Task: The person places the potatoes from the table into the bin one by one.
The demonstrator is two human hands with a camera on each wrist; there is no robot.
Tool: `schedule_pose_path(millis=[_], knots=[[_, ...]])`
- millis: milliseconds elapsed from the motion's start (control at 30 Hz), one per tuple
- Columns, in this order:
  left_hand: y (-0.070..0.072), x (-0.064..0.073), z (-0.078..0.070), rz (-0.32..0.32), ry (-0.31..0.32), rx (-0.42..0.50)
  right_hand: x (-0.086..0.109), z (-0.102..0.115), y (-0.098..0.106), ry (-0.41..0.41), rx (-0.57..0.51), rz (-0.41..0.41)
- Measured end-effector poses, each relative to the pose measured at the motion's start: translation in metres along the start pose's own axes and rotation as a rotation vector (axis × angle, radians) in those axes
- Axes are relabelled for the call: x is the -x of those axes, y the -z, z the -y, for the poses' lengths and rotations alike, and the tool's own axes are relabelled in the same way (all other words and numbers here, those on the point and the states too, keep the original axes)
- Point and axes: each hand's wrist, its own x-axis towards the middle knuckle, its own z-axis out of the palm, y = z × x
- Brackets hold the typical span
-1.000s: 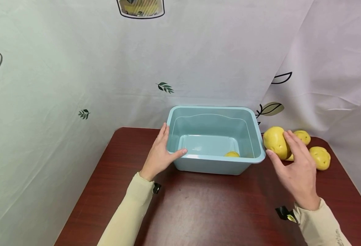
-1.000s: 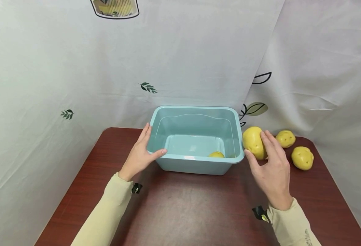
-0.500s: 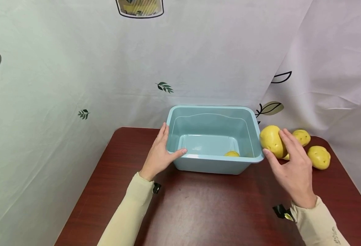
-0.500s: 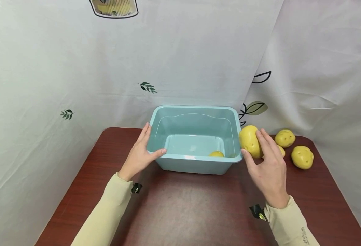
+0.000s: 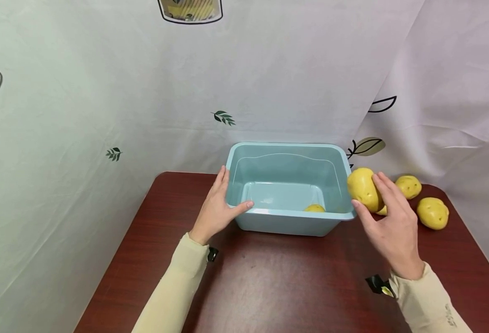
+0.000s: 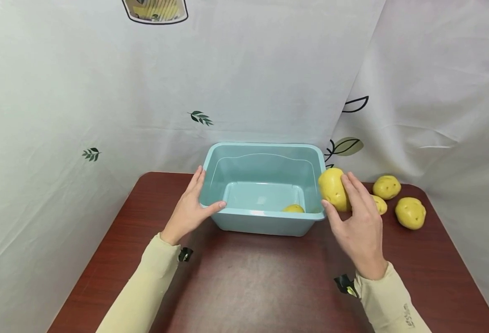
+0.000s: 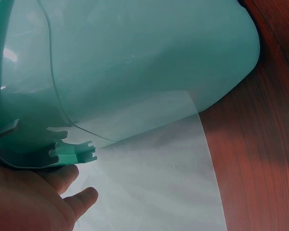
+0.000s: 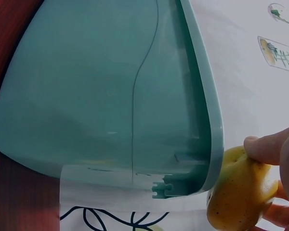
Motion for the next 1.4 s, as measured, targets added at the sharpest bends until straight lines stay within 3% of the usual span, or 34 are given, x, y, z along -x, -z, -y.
schedule_pose_path(millis=[833,1400], knots=[[-0.002,-0.003,0.003,-0.007,-0.01,-0.012,-0.007,0.018,-0.019,0.037,-0.057,0.018],[-0.002,-0.003,0.003,-0.007,-0.008,-0.013,-0.006,0.017,-0.035,0.029,-0.029,0.096]])
